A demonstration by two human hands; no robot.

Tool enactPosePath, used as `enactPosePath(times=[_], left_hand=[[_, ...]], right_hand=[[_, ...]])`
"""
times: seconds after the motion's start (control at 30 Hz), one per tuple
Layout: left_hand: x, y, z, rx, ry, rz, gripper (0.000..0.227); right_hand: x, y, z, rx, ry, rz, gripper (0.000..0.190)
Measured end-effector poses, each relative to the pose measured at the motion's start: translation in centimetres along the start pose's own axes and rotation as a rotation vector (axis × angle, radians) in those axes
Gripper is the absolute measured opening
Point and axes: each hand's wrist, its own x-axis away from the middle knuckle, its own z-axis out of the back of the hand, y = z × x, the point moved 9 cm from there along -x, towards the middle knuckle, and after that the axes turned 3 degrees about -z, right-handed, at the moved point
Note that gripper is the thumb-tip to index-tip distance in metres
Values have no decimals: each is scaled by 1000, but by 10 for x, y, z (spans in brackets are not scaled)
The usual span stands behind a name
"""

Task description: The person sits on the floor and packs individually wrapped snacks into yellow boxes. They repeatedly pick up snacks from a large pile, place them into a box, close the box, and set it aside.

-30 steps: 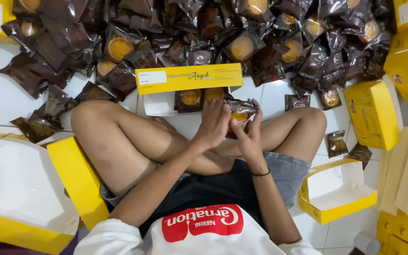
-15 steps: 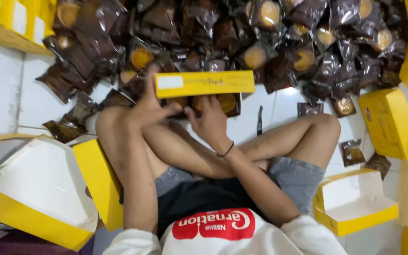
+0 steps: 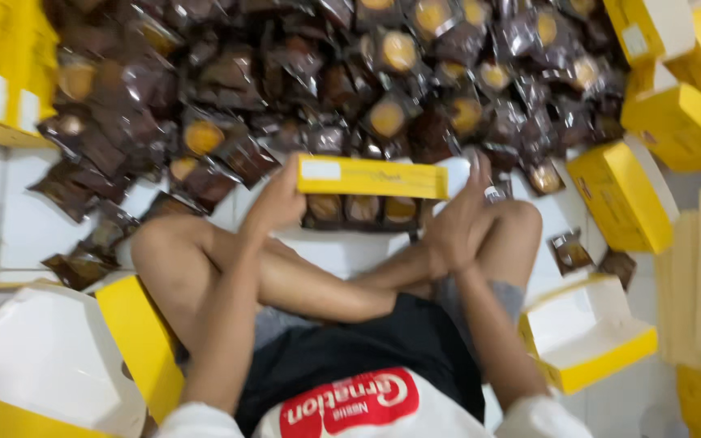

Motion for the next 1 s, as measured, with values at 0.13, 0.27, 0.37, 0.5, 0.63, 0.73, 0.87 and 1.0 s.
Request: enactPosePath(times=[0.13, 0.27, 0.37, 0.5, 0.63, 0.73, 0.87, 1.0], left_hand=[[-15, -12, 18, -165, 7, -76, 64], [18, 1, -14, -636, -277, -197, 69], [22, 13, -39, -874, -507, 29, 78], [-18, 21, -82, -815, -208, -236, 101], [-20, 3, -97, -951, -229, -299, 106], [-22, 23, -77, -780, -55, -459, 94], [-9, 72, -46, -637, 218, -588, 94], [-7, 81, 21, -365, 701, -550, 83]], right_hand=[[-12, 78, -46, -270, -335, 102, 65], [37, 84, -81, 9, -802, 91, 63], [57, 64, -112, 34, -947, 215, 79], [60, 34, -141, 259, -700, 267, 103], [66, 43, -129, 327, -673, 209, 101], [40, 50, -101, -504, -504, -10, 110], [80, 123, -107, -800, -527, -994, 94], [21, 133, -103, -1237, -128, -1005, 71]])
